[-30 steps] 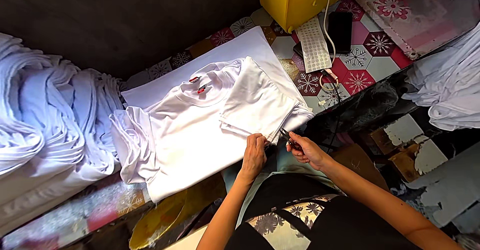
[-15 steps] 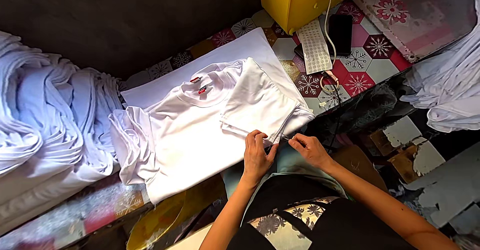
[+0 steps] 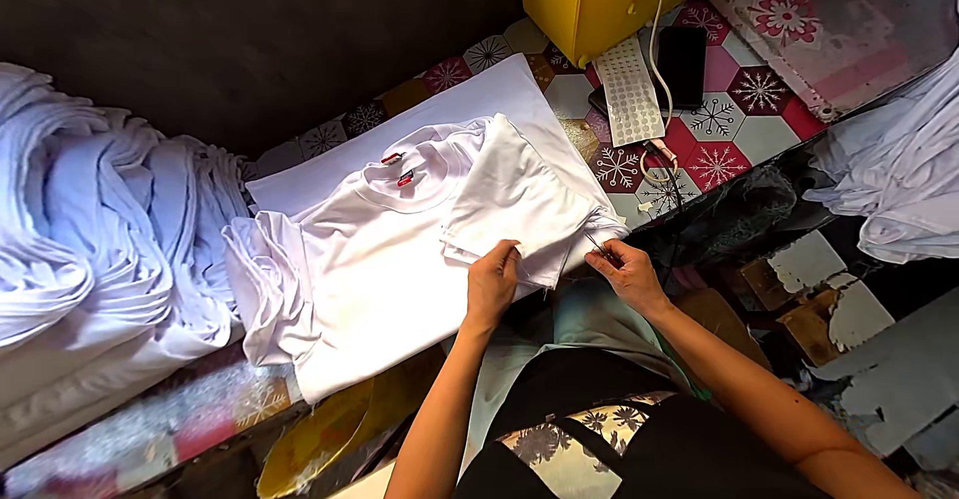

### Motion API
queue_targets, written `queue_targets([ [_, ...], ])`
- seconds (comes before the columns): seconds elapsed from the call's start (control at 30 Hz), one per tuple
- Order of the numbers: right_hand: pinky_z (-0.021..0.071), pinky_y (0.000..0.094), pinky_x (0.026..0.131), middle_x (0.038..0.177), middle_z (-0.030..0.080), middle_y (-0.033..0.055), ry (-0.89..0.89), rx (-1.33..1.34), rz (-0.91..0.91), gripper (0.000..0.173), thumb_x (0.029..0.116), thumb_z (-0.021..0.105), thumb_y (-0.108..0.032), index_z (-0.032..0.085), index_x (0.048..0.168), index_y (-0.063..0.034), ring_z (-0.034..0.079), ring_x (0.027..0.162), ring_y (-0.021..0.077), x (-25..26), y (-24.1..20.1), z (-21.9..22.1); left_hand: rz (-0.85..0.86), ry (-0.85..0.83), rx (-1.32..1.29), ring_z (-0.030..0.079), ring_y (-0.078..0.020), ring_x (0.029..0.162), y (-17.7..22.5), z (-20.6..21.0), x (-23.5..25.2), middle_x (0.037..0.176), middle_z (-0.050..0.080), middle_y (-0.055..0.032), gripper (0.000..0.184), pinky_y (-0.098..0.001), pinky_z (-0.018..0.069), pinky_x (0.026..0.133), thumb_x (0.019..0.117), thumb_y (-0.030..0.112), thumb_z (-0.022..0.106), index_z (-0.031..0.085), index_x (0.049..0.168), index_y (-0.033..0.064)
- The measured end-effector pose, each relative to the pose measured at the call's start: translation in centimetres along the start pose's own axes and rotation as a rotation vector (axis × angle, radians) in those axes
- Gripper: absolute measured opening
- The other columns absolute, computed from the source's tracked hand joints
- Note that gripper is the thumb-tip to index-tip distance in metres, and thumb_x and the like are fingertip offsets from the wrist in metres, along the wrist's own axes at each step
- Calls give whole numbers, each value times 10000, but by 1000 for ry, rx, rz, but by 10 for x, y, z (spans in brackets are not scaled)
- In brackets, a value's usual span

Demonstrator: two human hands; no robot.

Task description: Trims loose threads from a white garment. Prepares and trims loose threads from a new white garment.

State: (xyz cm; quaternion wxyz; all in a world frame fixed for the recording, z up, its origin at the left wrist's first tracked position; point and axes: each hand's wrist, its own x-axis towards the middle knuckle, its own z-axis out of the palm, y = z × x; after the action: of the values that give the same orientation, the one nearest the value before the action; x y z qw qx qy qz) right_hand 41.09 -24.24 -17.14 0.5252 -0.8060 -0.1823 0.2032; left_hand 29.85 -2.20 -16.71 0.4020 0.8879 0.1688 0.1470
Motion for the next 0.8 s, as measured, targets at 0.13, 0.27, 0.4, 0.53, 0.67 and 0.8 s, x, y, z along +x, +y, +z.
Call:
queue_targets([
  [0.13, 442, 153, 617, 708, 588, -50, 59, 125, -3, 212, 972, 683, -213, 686, 902, -14, 503, 615, -46, -1, -11, 23, -187, 19, -106, 593, -114, 594, 1, -8, 14, 702, 630, -57, 221, -328, 527, 617, 1052, 100, 501, 693, 1059, -9],
  [0.27, 556, 317, 784, 966, 732, 111, -53, 107, 14, 313, 919, 765, -238, 719, 1071, 32, 666, 820, 116, 6, -33, 45, -212, 36, -186, 581, -66, 576, 0, -5, 15, 694, 627, -36, 192, -272, 527, 603, 1042, 83, 526, 692, 1028, -14],
  [0.4, 428, 166, 553, 749, 679, -35, -348, 347, 243, 71, 966, 681, -85, 684, 964, -14, 516, 572, -28, 17, -56, 47, -282, 58, -197, 551, -84, 550, 5, -8, 18, 672, 595, -41, 197, -289, 508, 579, 1054, 92, 518, 676, 1021, -21],
  [0.53, 405, 173, 534, 808, 692, -18, -81, 436, 154, 105, 1023, 601, -91, 669, 1045, -14, 481, 568, -23, 30, -55, 29, -459, 47, -458, 561, -67, 514, 13, -14, 23, 636, 546, 2, 217, -268, 552, 552, 1086, 144, 479, 613, 975, 15],
  [0.67, 494, 248, 628, 871, 675, 38, 102, 190, -115, 136, 953, 705, -109, 679, 1027, 2, 559, 667, 48, 28, -53, 27, -526, 46, -692, 548, -48, 523, 25, -14, 29, 664, 541, 28, 212, -244, 546, 548, 1101, 168, 444, 570, 966, 64],
  [0.8, 559, 383, 691, 1014, 669, 142, 68, -24, -212, 478, 770, 890, -287, 700, 1082, 21, 642, 797, 198, 11, -55, 57, -585, 25, -826, 605, -56, 548, 43, -13, 28, 680, 614, 17, 194, -231, 564, 574, 1095, 135, 456, 570, 957, 60],
])
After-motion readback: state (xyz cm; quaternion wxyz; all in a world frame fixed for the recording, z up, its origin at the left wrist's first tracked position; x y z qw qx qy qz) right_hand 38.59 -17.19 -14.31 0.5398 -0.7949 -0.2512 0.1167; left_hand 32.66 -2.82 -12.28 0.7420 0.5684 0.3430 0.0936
